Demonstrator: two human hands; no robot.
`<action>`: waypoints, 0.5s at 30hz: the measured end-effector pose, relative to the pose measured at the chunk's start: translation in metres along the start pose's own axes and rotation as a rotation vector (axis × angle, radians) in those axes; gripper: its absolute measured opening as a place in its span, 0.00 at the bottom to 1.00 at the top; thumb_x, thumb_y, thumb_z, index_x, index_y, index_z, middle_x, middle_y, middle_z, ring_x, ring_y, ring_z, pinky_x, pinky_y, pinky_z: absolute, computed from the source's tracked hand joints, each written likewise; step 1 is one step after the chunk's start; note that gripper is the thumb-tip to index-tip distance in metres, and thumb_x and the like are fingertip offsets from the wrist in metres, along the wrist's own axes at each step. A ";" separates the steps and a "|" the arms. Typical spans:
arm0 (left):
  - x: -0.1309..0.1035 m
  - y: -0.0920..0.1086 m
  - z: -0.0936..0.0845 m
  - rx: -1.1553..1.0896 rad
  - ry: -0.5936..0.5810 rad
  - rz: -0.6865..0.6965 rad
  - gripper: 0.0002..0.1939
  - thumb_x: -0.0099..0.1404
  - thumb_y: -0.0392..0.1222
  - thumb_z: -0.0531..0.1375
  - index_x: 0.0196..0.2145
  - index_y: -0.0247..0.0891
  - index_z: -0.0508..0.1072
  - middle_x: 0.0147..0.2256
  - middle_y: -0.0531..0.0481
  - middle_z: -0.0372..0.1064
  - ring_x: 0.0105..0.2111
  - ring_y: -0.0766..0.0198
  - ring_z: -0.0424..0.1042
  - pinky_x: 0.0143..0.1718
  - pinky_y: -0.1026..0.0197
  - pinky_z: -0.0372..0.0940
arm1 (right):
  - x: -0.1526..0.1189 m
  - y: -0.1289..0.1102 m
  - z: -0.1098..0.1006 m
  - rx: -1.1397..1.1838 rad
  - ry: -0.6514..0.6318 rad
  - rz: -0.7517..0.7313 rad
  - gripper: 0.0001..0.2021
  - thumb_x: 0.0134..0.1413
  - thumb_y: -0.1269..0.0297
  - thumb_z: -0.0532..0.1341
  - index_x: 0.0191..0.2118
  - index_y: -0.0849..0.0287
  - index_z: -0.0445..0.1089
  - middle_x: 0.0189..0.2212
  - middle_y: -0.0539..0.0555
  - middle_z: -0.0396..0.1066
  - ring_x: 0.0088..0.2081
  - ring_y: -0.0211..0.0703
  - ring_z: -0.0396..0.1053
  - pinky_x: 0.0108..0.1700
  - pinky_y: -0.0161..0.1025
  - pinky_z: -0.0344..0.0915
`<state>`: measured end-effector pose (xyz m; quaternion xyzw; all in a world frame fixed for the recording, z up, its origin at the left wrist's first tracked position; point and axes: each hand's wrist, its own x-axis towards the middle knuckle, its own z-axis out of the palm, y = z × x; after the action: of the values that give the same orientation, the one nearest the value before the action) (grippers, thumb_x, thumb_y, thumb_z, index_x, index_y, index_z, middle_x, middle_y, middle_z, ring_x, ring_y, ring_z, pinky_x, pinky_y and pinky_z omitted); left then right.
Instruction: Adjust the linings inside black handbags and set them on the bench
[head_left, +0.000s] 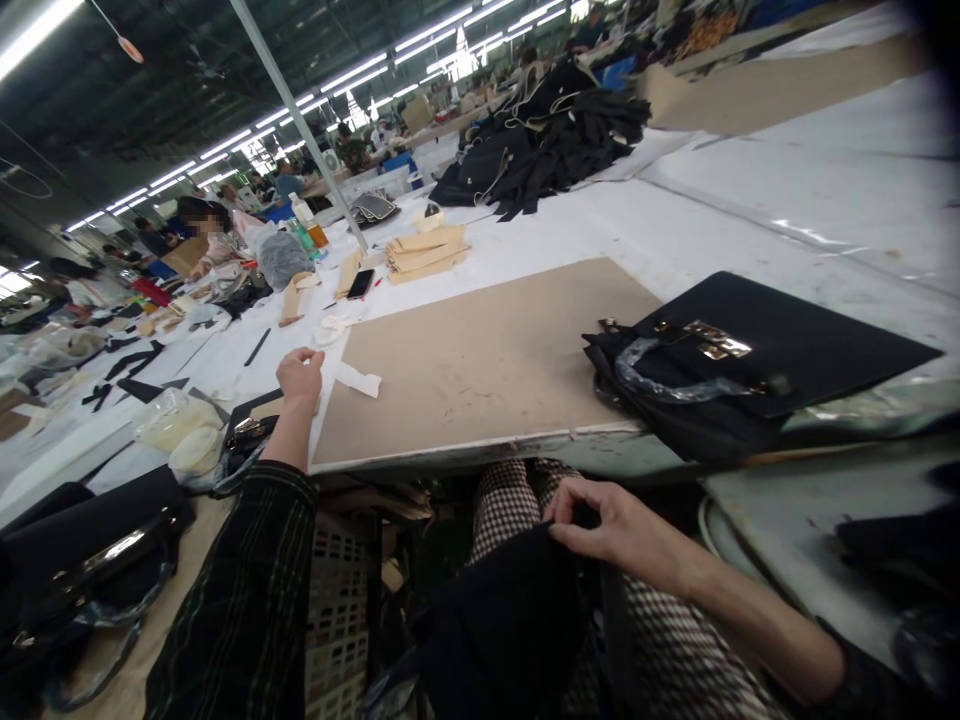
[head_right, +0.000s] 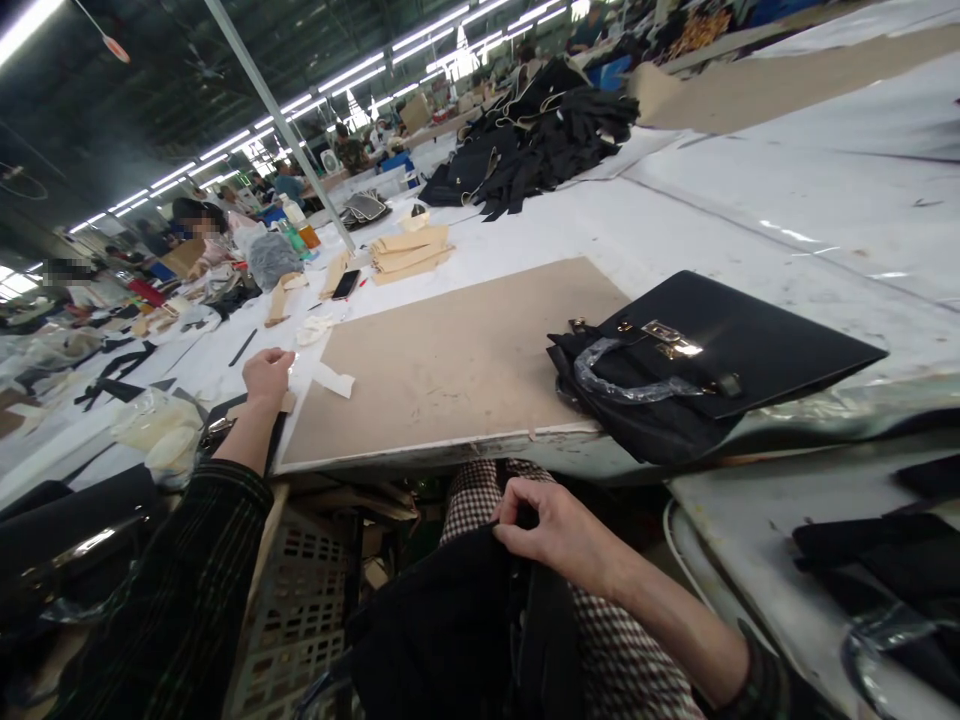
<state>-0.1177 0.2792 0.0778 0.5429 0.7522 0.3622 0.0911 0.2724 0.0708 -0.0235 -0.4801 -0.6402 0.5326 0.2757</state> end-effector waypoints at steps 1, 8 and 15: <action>-0.010 0.004 0.002 -0.043 -0.027 0.010 0.16 0.65 0.43 0.57 0.46 0.30 0.73 0.36 0.44 0.76 0.30 0.65 0.72 0.33 0.63 0.66 | 0.000 0.000 0.000 0.003 0.005 -0.003 0.06 0.51 0.66 0.63 0.27 0.58 0.67 0.35 0.52 0.76 0.40 0.48 0.72 0.43 0.42 0.65; -0.168 0.017 -0.015 -0.171 -0.609 -0.013 0.21 0.66 0.55 0.55 0.26 0.35 0.75 0.12 0.55 0.61 0.09 0.70 0.55 0.13 0.68 0.49 | 0.000 0.003 -0.001 0.014 -0.022 -0.044 0.05 0.51 0.66 0.63 0.27 0.58 0.67 0.35 0.53 0.76 0.40 0.48 0.72 0.44 0.42 0.66; -0.310 0.017 -0.067 -0.132 -0.895 0.055 0.21 0.57 0.47 0.68 0.48 0.47 0.75 0.44 0.49 0.74 0.43 0.55 0.71 0.43 0.61 0.65 | 0.002 0.008 -0.008 0.126 -0.124 -0.069 0.07 0.53 0.66 0.63 0.37 0.57 0.65 0.39 0.52 0.75 0.43 0.46 0.71 0.46 0.42 0.65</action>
<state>-0.0188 -0.0224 0.0576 0.6590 0.5993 0.1414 0.4320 0.2811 0.0756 -0.0287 -0.4057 -0.6374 0.5906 0.2835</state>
